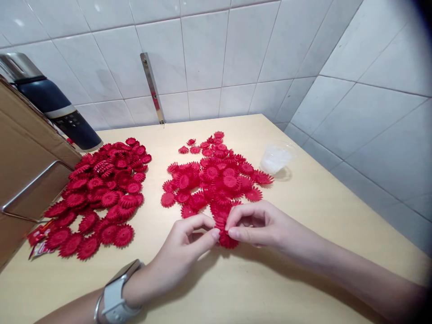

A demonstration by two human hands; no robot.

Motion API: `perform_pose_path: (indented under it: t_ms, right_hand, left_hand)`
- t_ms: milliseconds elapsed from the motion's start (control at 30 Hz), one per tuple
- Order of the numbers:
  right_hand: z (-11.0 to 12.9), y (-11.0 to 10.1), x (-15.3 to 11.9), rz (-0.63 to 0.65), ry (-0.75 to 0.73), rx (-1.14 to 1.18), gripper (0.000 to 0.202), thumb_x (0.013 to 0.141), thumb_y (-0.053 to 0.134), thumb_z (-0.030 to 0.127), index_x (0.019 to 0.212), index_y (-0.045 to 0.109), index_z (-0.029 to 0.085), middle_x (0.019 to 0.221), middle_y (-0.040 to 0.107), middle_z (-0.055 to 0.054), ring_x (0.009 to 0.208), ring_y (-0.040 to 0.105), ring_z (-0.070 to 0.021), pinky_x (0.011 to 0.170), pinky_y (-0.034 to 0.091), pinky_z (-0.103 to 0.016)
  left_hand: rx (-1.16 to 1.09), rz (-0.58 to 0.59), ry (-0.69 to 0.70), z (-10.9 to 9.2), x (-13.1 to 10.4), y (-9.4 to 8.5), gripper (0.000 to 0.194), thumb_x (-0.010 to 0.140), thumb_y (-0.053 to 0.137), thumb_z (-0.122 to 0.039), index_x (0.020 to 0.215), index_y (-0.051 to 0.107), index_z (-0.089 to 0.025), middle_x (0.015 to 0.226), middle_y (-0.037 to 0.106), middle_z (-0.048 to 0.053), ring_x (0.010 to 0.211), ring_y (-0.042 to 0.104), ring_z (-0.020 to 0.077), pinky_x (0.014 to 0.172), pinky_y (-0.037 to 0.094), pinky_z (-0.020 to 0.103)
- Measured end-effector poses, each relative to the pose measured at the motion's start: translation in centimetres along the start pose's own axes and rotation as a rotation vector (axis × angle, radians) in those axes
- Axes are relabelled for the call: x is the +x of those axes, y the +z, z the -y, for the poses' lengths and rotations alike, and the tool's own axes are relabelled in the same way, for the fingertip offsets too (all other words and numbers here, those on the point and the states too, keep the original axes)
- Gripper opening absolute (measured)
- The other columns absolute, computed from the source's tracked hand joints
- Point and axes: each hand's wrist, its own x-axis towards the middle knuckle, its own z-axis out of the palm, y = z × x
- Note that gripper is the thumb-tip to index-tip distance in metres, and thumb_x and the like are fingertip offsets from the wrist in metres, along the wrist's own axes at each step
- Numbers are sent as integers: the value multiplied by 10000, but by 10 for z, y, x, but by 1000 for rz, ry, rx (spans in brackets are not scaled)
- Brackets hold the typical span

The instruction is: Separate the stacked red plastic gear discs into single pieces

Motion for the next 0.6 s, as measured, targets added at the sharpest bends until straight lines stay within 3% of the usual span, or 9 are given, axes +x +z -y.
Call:
perform_pose_path:
  t_ms: [267, 400, 600]
  right_hand:
    - [0, 4, -1, -52, -26, -138, 86, 731, 614, 180, 658, 608, 134, 593, 552, 15, 553, 467, -85, 501, 338, -199]
    - [6, -4, -1, -100, -48, -207, 93, 739, 560, 151, 647, 576, 150, 605, 594, -2, 559, 525, -106, 517, 379, -218]
    - [9, -19, 3, -107, -15, -334, 93, 711, 568, 168, 620, 561, 148, 515, 512, 30, 460, 439, -78, 439, 335, -208]
  left_hand:
    - [-15, -31, 5, 1, 2, 0, 66, 769, 584, -186, 718, 585, -144, 729, 599, 11, 710, 540, 129, 676, 407, 245]
    - [-22, -71, -7, 2, 2, -1, 112, 776, 563, -187, 674, 536, -151, 707, 610, 21, 697, 559, 148, 670, 405, 270]
    - [-10, -73, -19, 5, 1, -2, 116, 773, 563, -203, 676, 526, -150, 697, 601, 20, 678, 542, 143, 646, 386, 265]
